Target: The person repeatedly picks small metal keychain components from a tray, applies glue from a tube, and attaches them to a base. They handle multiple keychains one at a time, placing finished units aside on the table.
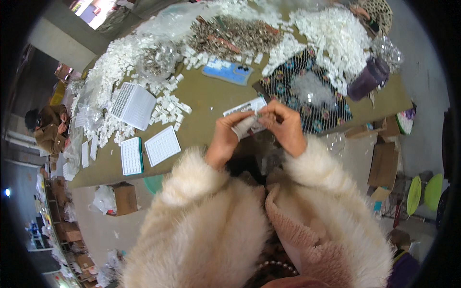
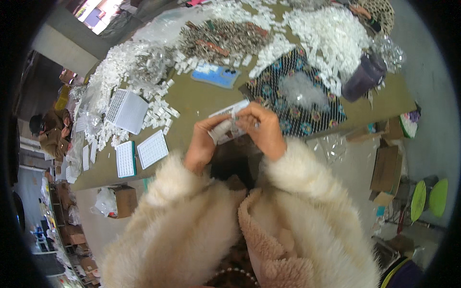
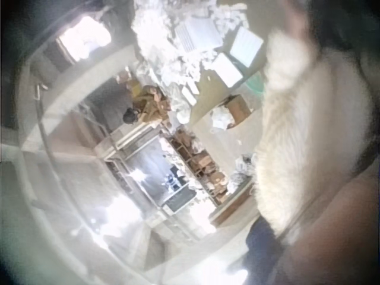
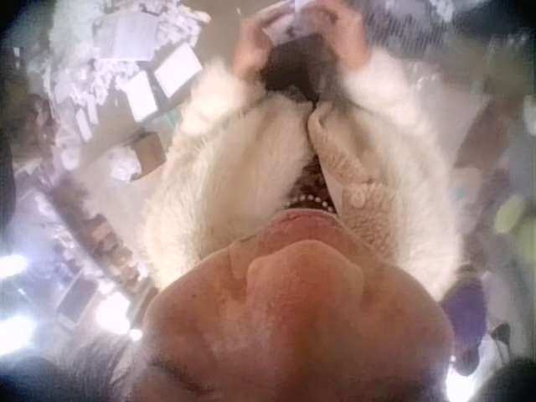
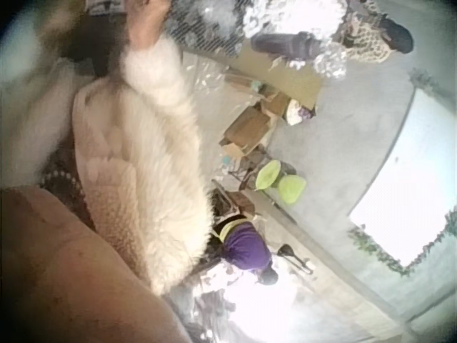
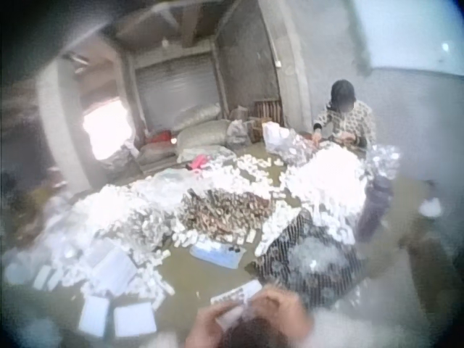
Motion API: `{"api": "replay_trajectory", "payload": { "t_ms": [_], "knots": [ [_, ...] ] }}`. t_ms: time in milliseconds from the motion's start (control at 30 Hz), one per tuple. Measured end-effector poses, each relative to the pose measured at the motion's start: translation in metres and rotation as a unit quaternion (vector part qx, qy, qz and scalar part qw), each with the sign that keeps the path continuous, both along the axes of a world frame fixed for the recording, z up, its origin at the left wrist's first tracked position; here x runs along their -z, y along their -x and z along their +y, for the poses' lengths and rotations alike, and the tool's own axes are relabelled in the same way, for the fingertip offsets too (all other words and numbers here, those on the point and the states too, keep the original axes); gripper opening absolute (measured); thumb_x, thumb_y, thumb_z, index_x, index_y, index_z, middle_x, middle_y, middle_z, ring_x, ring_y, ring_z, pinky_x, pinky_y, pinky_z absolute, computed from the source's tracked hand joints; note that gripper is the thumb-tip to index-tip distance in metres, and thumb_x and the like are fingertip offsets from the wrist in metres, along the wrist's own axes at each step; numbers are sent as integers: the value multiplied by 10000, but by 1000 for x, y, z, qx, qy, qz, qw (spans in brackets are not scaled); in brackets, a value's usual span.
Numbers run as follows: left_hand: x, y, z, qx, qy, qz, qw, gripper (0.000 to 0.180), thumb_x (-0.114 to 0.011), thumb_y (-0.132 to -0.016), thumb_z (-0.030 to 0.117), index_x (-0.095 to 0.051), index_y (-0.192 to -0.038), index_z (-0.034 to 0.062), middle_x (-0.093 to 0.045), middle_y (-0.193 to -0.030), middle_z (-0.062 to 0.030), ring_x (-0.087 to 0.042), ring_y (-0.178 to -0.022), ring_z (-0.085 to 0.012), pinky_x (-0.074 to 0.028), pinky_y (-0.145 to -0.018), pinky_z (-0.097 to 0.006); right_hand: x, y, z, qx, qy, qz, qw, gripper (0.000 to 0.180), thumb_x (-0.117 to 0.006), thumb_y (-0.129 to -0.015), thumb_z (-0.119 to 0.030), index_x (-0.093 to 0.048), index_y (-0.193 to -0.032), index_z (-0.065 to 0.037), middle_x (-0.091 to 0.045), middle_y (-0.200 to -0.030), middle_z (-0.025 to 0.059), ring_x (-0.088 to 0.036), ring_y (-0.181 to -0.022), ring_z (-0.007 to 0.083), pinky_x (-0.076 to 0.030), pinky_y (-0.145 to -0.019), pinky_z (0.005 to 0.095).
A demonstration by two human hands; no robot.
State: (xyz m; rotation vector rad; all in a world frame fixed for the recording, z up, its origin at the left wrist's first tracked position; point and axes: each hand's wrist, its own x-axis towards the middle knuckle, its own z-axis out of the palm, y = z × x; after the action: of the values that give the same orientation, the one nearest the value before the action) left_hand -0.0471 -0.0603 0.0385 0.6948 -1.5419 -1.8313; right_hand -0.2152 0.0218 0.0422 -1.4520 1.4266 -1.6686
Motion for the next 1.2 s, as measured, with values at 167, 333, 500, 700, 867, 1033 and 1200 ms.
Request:
{"api": "replay_trajectory", "payload": {
  "t_ms": [167, 333, 500, 700, 867, 1033, 1200],
  "knots": [
    [-3, 1, 7, -5, -132, 70, 989, 281, -637, -946, 56, -661, -1220, 0, -686, -1107, -71, -631, -953, -153, -526, -751, -296, -8, 6, 7, -68, -38, -189, 979, 153, -730, -856, 24, -684, -1001, 18, -688, -908, 22, -605, -806, 56, -491, -702, 199],
    [-13, 5, 11, 42, -168, 77, 982, 269, -613, -975, 80, -641, -1220, -26, -690, -1068, -109, -661, -898, -190, -557, -705, -303, -10, 6, 5, -21, -1, -82, 996, 148, -731, -840, 34, -673, -976, 20, -617, -799, -9, -528, -714, 39, -434, -628, 206],
    [-9, 6, 9, 41, -134, 40, 989, 259, -622, -972, 83, -633, -1195, -48, -682, -1089, -134, -672, -889, -211, -578, -733, -337, -9, 13, 5, -28, 22, 27, 999, 157, -737, -835, 28, -678, -980, 14, -620, -808, -17, -513, -698, 40, -430, -621, 208],
    [-9, 9, 8, 38, -184, 147, 971, 251, -641, -957, 74, -634, -1177, -46, -683, -1102, -128, -673, -901, -201, -586, -755, -349, -7, 13, 8, -81, -11, -260, 962, 142, -689, -882, 42, -684, -1024, 44, -697, -937, 70, -630, -781, 76, -495, -672, 211],
    [-11, 12, 12, 17, -126, 110, 986, 253, -654, -948, 71, -630, -1171, -46, -687, -1074, -135, -679, -878, -206, -587, -754, -348, -6, 1, 8, -62, 23, -123, 990, 147, -684, -878, 49, -695, -1025, 39, -696, -939, 62, -653, -817, 96, -528, -713, 228],
    [-12, 6, 9, 43, -100, 106, 988, 289, -661, -958, 137, -629, -1187, -36, -697, -1057, -121, -684, -873, -188, -587, -756, -327, -12, 4, 13, -94, -14, -183, 979, 175, -687, -868, 63, -701, -1040, 33, -681, -920, 44, -632, -796, 77, -516, -690, 213],
    [-14, 4, 8, 33, -65, 66, 995, 280, -690, -935, 129, -634, -1151, -41, -706, -989, -130, -694, -792, -193, -584, -731, -322, -15, 6, 14, -86, -17, -148, 985, 161, -687, -874, 61, -701, -1030, 26, -672, -868, 22, -613, -771, 61, -503, -678, 201]
  ]
}}
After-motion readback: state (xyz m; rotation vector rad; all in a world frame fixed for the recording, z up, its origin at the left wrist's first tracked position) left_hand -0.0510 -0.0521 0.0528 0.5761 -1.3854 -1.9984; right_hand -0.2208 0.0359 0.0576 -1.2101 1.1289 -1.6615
